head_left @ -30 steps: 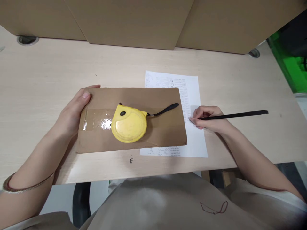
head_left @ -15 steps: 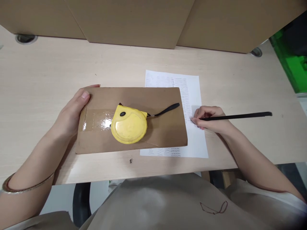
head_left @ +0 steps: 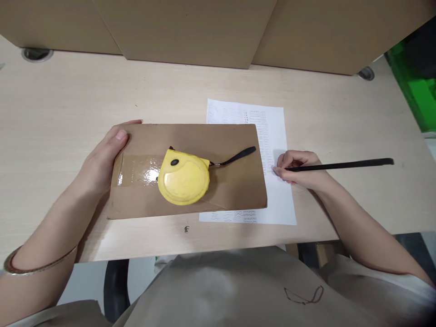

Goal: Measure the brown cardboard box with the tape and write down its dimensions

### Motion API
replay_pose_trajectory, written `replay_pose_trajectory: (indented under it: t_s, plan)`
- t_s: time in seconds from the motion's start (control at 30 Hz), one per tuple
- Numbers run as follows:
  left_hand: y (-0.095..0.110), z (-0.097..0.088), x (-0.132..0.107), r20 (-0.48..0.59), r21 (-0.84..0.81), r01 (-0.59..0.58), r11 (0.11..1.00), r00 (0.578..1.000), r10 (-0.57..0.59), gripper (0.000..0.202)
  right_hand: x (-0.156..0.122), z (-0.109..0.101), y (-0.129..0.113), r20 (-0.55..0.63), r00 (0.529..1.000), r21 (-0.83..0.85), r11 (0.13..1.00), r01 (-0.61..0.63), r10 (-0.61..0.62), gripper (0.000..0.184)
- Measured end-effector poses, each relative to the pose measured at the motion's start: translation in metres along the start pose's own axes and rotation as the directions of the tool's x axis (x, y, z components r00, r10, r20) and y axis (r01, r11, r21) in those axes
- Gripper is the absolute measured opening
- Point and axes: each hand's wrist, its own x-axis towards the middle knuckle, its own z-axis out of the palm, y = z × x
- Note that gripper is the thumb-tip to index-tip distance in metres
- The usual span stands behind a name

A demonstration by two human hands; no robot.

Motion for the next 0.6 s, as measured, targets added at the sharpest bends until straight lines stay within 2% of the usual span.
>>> replay_pose_trajectory:
  t_s: [0.17, 0.4, 0.5, 0.57, 0.6]
  plan:
    - [0.0, -0.001, -0.001, 0.016, 0.013, -0.008, 1.0, 1.0, 0.008, 0.064, 0.0, 0.0, 0.002, -0.004, 1.0, -0.019, 1.0, 0.009, -0.009, 0.048]
    - [0.004, 0.001, -0.003, 0.022, 0.007, -0.001, 1.0, 1.0, 0.001, 0.054, 0.0, -0.004, 0.001, 0.031, 1.0, 0.014, 1.0, 0.003, -0.004, 0.052]
    - [0.005, 0.002, -0.003, 0.044, -0.007, -0.014, 1.0, 0.999, 0.014, 0.051, 0.001, -0.01, -0.006, 0.095, 0.989, 0.052, 0.992, -0.115, 0.11, 0.058]
    - [0.007, 0.004, -0.004, 0.067, -0.019, -0.019, 1.0, 0.998, 0.02, 0.05, 0.003, -0.012, -0.016, 0.114, 0.968, -0.034, 0.974, -0.223, 0.225, 0.06]
    - [0.008, 0.004, -0.004, 0.076, -0.023, -0.02, 1.0, 0.997, 0.022, 0.05, 0.004, -0.012, -0.022, 0.099, 0.959, -0.129, 0.959, -0.252, 0.265, 0.061]
